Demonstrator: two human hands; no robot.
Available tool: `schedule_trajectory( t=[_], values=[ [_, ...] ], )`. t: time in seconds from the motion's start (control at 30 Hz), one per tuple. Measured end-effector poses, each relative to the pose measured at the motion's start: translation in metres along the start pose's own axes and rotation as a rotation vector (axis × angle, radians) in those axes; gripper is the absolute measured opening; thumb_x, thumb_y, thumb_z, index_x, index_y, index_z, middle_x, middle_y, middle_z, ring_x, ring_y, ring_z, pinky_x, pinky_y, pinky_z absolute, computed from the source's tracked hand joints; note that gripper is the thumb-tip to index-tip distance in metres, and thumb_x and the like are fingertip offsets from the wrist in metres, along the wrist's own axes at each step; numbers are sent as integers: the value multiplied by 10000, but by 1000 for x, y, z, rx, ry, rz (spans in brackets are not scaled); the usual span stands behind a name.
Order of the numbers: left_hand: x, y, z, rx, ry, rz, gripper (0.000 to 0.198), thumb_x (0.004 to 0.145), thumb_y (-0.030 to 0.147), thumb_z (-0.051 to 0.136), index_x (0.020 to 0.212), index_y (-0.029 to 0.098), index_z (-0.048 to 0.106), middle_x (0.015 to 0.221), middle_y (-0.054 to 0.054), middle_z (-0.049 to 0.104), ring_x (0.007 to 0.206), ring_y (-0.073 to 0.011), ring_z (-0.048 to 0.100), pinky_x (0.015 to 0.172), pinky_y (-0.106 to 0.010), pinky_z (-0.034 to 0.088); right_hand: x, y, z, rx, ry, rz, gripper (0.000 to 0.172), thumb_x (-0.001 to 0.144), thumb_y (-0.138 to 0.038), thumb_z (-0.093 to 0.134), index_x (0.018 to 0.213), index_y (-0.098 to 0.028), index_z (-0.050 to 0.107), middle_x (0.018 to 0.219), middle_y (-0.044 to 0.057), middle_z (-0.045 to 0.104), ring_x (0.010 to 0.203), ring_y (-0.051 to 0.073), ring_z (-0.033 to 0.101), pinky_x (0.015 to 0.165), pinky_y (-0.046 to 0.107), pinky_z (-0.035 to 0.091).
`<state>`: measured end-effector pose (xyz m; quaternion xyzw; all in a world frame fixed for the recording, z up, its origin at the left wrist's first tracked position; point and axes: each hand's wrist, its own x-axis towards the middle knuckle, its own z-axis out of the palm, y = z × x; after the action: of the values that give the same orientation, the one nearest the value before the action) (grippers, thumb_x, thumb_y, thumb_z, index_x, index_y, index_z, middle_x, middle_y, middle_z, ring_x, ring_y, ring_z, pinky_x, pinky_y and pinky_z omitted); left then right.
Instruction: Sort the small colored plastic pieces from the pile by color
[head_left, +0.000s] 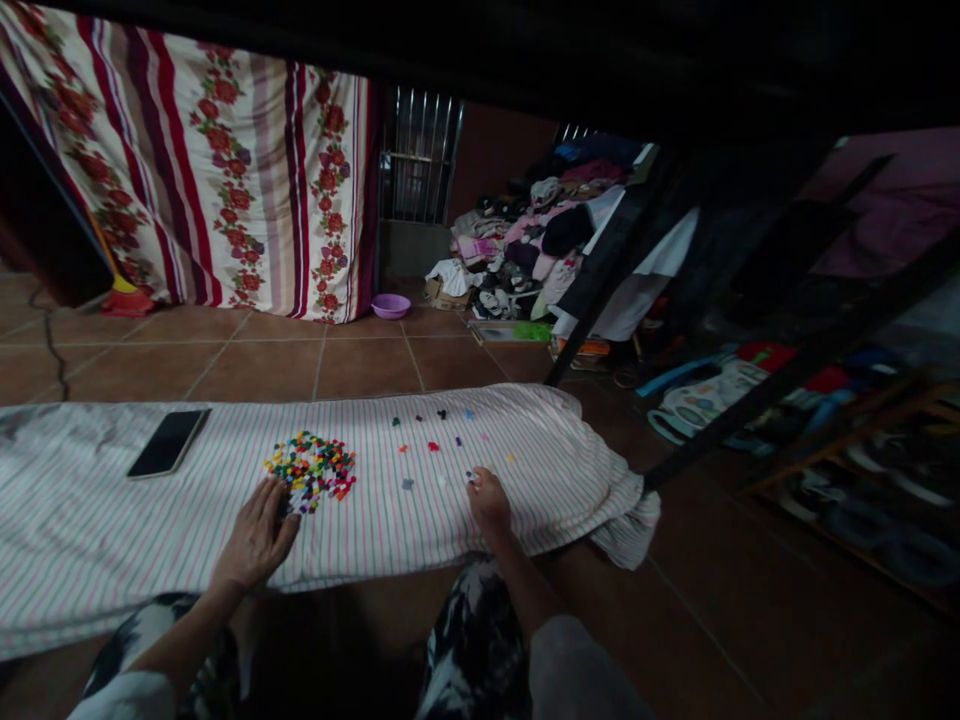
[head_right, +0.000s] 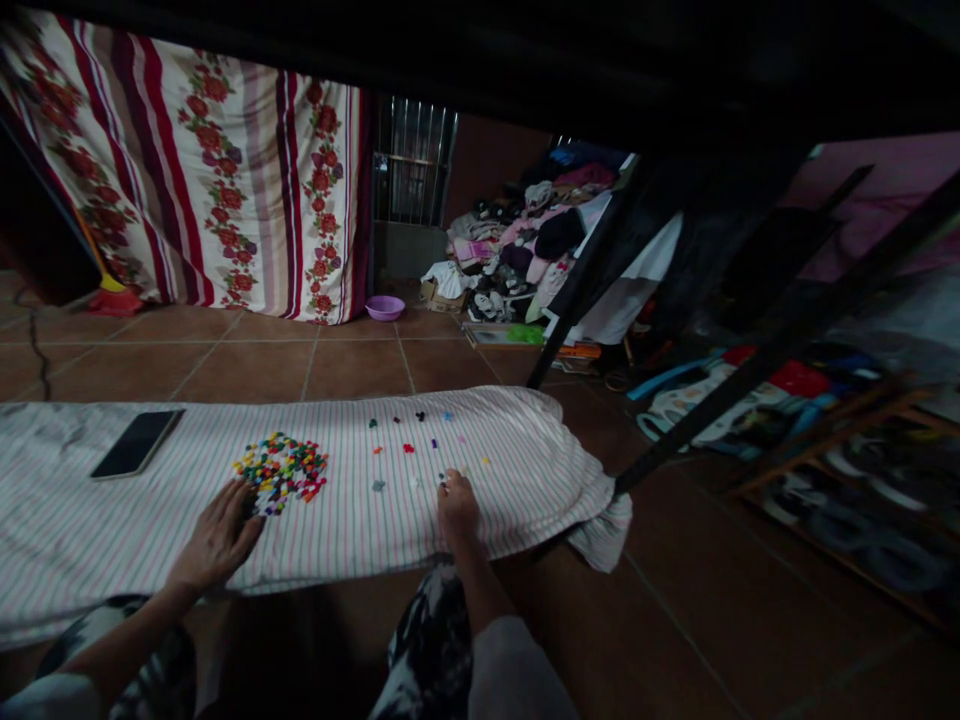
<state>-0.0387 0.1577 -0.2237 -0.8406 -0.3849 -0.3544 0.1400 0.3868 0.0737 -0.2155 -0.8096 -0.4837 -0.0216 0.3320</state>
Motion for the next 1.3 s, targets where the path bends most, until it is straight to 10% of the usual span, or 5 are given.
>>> schedule_trajectory(
  t=[0.93, 1.3],
  values=[
    [3, 8, -5, -1, -160, -239, 495, 905, 386, 430, 1308, 105, 486, 1421, -199, 464, 1375, -311, 381, 1094, -499, 402, 2, 9, -1, -10, -94, -96, 291, 852, -331, 487, 1028, -186, 668, 942, 70, 648, 818, 193, 596, 694, 288, 435],
    [3, 8, 0, -39, -99, -243, 513, 892, 365, 444, 1324, 91, 479, 1400, -221, 481, 1347, -342, 410, 1077, -533, 401, 5, 14, -8, 102, -152, -88, 420, 741, -237, 441, 1109, -180, 636, 934, 85, 662, 844, 219, 623, 843, 375, 506]
  ],
)
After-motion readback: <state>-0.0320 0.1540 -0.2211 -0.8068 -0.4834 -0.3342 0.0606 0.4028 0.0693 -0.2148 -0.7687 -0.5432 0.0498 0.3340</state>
